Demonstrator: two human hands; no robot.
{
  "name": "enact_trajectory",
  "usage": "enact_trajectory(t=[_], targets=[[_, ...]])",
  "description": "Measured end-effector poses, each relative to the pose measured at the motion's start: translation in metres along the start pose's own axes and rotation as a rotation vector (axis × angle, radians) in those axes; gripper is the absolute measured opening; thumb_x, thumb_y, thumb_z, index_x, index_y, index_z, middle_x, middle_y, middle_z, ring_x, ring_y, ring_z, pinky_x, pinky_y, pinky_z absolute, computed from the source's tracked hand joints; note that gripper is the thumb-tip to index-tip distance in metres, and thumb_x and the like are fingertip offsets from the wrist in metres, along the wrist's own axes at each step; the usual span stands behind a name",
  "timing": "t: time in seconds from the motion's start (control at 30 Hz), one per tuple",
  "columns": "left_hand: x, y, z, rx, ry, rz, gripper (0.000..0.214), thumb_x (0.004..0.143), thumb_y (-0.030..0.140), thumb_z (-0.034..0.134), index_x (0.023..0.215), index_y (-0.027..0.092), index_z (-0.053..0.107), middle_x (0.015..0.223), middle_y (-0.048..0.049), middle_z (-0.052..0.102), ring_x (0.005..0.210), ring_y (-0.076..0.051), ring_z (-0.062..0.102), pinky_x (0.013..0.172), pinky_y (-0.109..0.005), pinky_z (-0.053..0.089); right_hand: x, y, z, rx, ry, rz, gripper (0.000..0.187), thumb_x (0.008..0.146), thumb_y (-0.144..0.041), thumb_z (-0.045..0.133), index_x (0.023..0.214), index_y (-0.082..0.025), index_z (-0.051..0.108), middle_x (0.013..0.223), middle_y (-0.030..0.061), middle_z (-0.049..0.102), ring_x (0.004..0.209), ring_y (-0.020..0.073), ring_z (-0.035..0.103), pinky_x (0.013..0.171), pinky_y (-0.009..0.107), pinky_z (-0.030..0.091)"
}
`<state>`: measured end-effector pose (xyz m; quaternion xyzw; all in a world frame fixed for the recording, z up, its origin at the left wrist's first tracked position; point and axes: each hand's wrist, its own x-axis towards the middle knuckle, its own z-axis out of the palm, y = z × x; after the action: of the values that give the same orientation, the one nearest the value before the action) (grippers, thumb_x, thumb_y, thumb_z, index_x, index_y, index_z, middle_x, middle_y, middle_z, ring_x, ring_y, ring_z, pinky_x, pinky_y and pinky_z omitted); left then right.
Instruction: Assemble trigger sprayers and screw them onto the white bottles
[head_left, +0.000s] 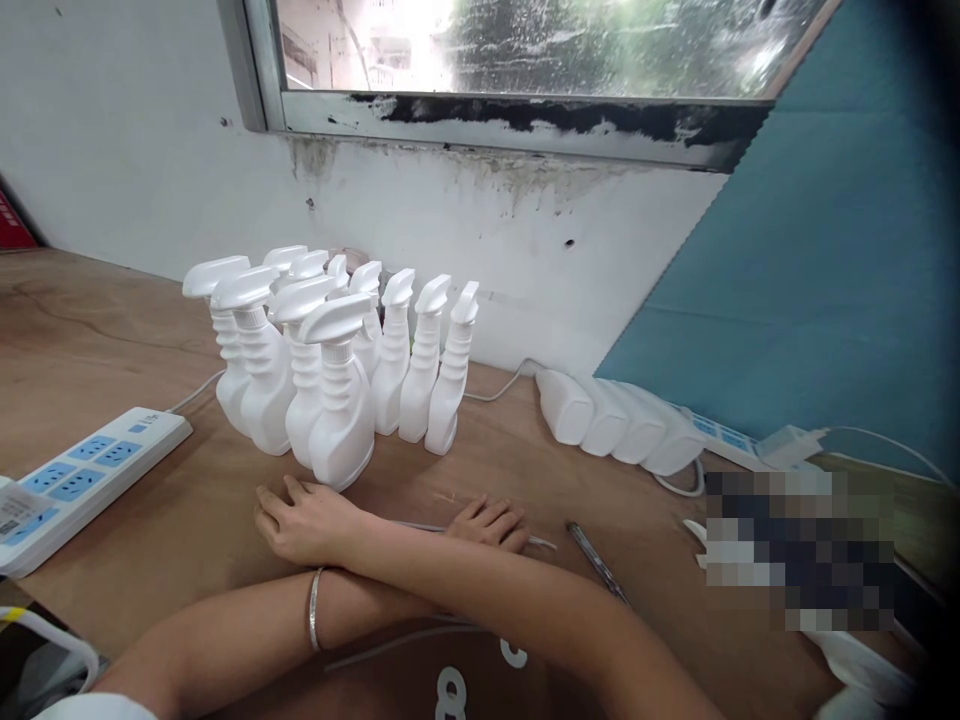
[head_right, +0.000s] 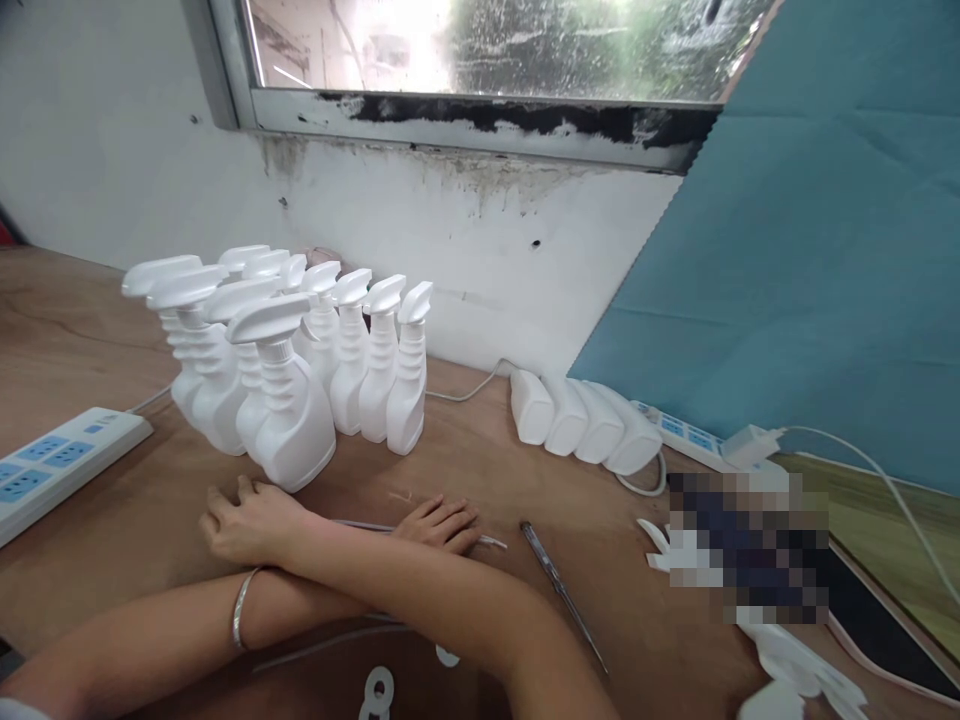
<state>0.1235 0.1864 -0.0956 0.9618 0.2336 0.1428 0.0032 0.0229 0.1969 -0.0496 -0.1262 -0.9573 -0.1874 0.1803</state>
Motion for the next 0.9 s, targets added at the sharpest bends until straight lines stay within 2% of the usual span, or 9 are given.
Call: enact_trajectory(t=[0.13, 0.2, 0.27, 0.33, 0.4, 0.5, 0.63, 0.7, 0.9], targets=[[0.000, -0.001, -0.005, -0.023, -0.029, -0.010, 0.030, 0.091, 0.024, 0.036, 0.116, 0.019, 0.050, 0.128, -0.0083, 0.049, 0.122, -0.022, 0.040, 0.098, -0.041, 0.037, 0.002, 0.004, -0.019, 0.066, 0.046, -0.023, 0.028, 0.088, -0.011, 0.028, 0.083, -0.013, 0.055, 0.091, 0.0080, 0.061, 0.074, 0.0135, 0.057, 0.060, 0.026, 0.047], [-0.004, 0.000, -0.011, -0.046, -0.060, -0.004, 0.032, 0.090, 0.028, 0.036, 0.118, 0.017, 0.048, 0.129, -0.0091, 0.048, 0.122, -0.023, 0.039, 0.098, -0.043, 0.035, 0.006, 0.012, -0.045, 0.076, 0.139, -0.061, 0.027, 0.088, -0.011, 0.029, 0.082, -0.015, 0.055, 0.083, 0.0046, 0.060, 0.072, 0.0119, 0.055, 0.063, 0.025, 0.047], [-0.010, 0.001, -0.022, -0.081, -0.053, 0.038, 0.042, 0.088, 0.037, 0.039, 0.124, 0.015, 0.041, 0.135, -0.0102, 0.040, 0.126, -0.025, 0.034, 0.101, -0.043, 0.032, 0.015, 0.025, -0.082, 0.074, 0.267, -0.088, 0.026, 0.088, -0.012, 0.029, 0.090, -0.017, 0.054, 0.095, 0.0041, 0.059, 0.082, 0.0124, 0.054, 0.070, 0.026, 0.048], [-0.015, 0.003, -0.033, -0.115, -0.026, 0.091, 0.048, 0.085, 0.042, 0.040, 0.125, 0.014, 0.040, 0.138, -0.0100, 0.036, 0.127, -0.026, 0.030, 0.104, -0.040, 0.028, 0.029, 0.044, -0.125, 0.127, 0.362, 0.039, 0.027, 0.088, -0.013, 0.028, 0.093, -0.019, 0.053, 0.098, 0.0018, 0.058, 0.093, 0.0146, 0.052, 0.076, 0.030, 0.048], [-0.016, 0.007, -0.043, -0.127, -0.018, 0.080, 0.040, 0.084, 0.036, 0.040, 0.117, 0.013, 0.047, 0.131, -0.0101, 0.044, 0.122, -0.026, 0.036, 0.103, -0.038, 0.029, 0.046, 0.067, -0.164, 0.196, 0.389, 0.214, 0.027, 0.088, -0.015, 0.028, 0.102, -0.019, 0.050, 0.103, -0.0002, 0.055, 0.104, 0.0163, 0.048, 0.084, 0.035, 0.045], [-0.014, 0.011, -0.051, -0.114, -0.007, 0.022, 0.037, 0.083, 0.033, 0.040, 0.111, 0.011, 0.049, 0.121, -0.0122, 0.051, 0.115, -0.026, 0.042, 0.099, -0.040, 0.032, 0.072, 0.101, -0.197, 0.153, 0.190, 0.431, 0.031, 0.082, -0.027, 0.041, 0.109, -0.011, 0.046, 0.093, 0.0008, 0.052, 0.105, 0.0221, 0.048, 0.083, 0.039, 0.042], [-0.012, 0.011, -0.053, -0.096, -0.009, 0.015, 0.042, 0.084, 0.035, 0.039, 0.118, 0.011, 0.043, 0.123, -0.0114, 0.048, 0.118, -0.024, 0.038, 0.100, -0.041, 0.030, 0.089, 0.129, -0.192, 0.110, -0.100, 0.450, 0.032, 0.073, -0.028, 0.057, 0.098, -0.010, 0.049, 0.086, 0.0043, 0.053, 0.092, 0.0270, 0.055, 0.074, 0.042, 0.045], [-0.012, 0.011, -0.052, -0.093, -0.015, 0.018, 0.043, 0.084, 0.035, 0.040, 0.119, 0.011, 0.043, 0.123, -0.0111, 0.048, 0.118, -0.023, 0.038, 0.100, -0.041, 0.030, 0.089, 0.133, -0.183, 0.113, -0.169, 0.462, 0.028, 0.073, -0.024, 0.059, 0.095, -0.010, 0.050, 0.086, 0.0068, 0.054, 0.085, 0.0262, 0.057, 0.070, 0.040, 0.046], [-0.013, 0.011, -0.051, -0.086, 0.000, 0.031, 0.043, 0.084, 0.035, 0.039, 0.118, 0.011, 0.043, 0.122, -0.0120, 0.049, 0.116, -0.024, 0.040, 0.100, -0.041, 0.030, 0.079, 0.124, -0.179, 0.081, -0.067, 0.461, 0.023, 0.078, -0.015, 0.051, 0.101, -0.010, 0.049, 0.096, 0.0067, 0.056, 0.084, 0.0220, 0.057, 0.066, 0.032, 0.044]])
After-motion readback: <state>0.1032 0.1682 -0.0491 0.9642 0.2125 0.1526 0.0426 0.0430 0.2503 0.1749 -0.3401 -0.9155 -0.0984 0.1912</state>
